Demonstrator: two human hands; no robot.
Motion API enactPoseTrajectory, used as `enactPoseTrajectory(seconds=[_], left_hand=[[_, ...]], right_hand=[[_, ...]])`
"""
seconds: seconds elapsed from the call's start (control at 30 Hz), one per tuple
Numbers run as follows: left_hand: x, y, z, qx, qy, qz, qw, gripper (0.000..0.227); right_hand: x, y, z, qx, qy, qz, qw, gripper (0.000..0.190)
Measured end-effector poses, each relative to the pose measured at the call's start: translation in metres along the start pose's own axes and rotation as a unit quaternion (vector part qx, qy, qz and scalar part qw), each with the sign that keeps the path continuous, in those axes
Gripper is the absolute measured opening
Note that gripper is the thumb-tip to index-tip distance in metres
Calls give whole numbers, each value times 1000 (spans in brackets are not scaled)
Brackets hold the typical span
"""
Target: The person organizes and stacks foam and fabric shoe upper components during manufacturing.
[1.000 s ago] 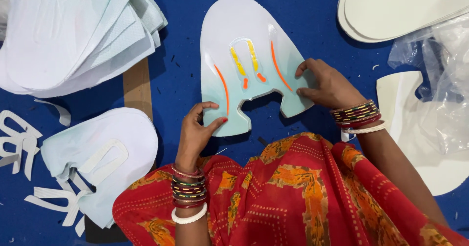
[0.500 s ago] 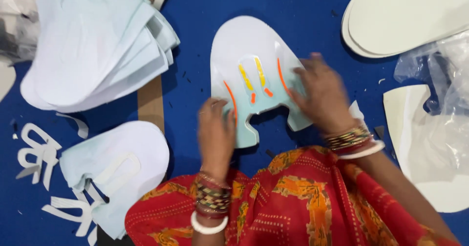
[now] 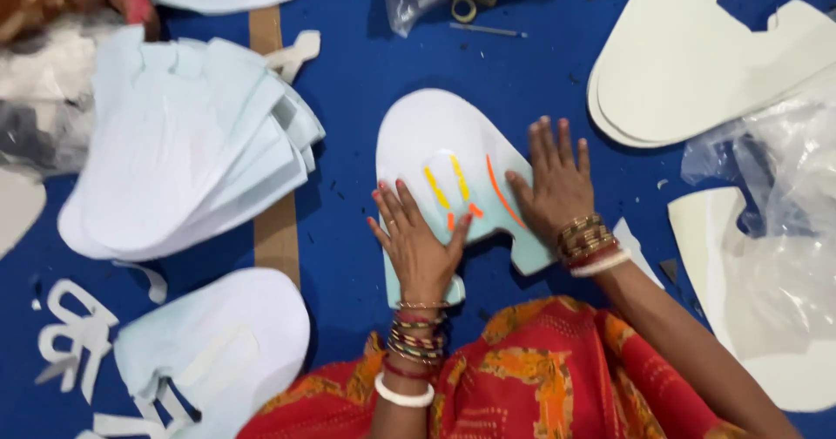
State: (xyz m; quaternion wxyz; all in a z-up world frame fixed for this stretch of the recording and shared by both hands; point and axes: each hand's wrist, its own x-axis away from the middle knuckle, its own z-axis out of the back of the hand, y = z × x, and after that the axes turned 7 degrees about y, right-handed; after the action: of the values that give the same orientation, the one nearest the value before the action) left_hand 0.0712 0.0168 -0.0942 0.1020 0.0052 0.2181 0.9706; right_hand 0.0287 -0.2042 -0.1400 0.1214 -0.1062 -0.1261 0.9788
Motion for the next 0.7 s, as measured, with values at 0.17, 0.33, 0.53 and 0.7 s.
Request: enactPoseTrajectory(seconds=[0.17,0.33,0.53,0.7], left_hand=[[-10,-11,-29,-84,59,-96,990,113],[-15,-2,-20,-65,-36,-54,996,119],[-21,-3,-15,5,32,-66,997,116],[-14,-13,-31,-85,-76,-68,991,114]], right_hand=[[-17,-64,-9,-117,-89,192,970,75],[-96,-69,-38,-133,-133,244,951,65],[-118,-106,-14,101,-57,252,961,76],[-93,-112,-50,-198,-193,339,899,65]])
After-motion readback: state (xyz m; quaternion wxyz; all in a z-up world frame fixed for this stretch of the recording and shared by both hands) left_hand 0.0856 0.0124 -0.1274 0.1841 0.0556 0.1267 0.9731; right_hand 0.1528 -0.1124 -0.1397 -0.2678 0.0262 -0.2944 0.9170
